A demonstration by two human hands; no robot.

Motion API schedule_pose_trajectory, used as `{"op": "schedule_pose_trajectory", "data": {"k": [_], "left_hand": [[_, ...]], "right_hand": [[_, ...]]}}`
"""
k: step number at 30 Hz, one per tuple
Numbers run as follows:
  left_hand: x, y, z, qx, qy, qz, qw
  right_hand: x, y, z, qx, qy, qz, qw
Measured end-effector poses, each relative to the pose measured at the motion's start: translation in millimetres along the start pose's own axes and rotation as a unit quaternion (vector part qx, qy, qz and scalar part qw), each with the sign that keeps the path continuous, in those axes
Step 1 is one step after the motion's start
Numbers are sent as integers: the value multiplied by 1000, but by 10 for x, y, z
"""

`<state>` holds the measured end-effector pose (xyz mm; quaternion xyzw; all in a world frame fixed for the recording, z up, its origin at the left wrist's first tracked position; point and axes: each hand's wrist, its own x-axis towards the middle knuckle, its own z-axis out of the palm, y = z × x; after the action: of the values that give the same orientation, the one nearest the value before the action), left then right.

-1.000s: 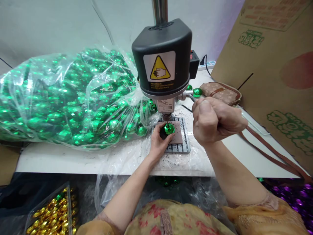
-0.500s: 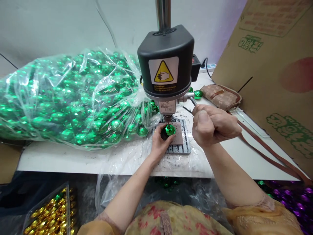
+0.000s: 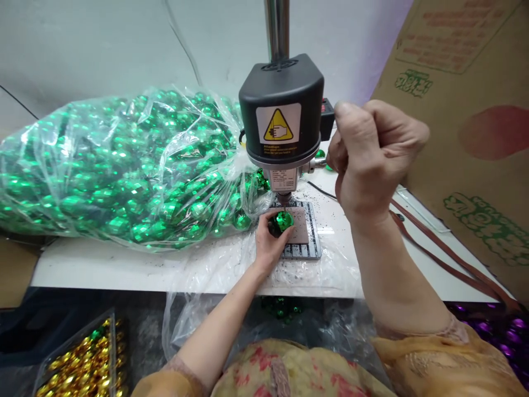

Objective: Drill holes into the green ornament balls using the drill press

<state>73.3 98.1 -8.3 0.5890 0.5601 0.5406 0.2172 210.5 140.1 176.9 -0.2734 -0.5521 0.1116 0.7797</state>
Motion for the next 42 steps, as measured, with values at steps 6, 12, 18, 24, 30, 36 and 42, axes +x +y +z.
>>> {"op": "schedule_pose_trajectory", "data": {"k": [6, 12, 18, 24, 30, 36, 42], "left_hand": [[-704, 105, -417, 44, -111, 273, 955], [-1366, -100, -785, 206, -331, 367, 845], [-1422, -231, -925, 199, -296, 372, 857], [-1105, -315, -953, 210, -109, 375, 896], [-811, -409, -1014, 225, 16, 259, 939], [-705, -293, -926, 196, 25, 234, 952], [-626, -213, -798, 188, 6, 269, 944]], "right_hand": [[24, 68, 5, 23, 1, 4, 1000], [8, 14, 2, 43, 13, 9, 999], [10, 59, 2, 52, 24, 5, 998], [14, 72, -21, 64, 5, 29, 998], [169, 33, 1, 103, -31, 97, 989], [413, 157, 43, 113, -62, 160, 979], [548, 305, 47, 100, -139, 159, 972]]}}
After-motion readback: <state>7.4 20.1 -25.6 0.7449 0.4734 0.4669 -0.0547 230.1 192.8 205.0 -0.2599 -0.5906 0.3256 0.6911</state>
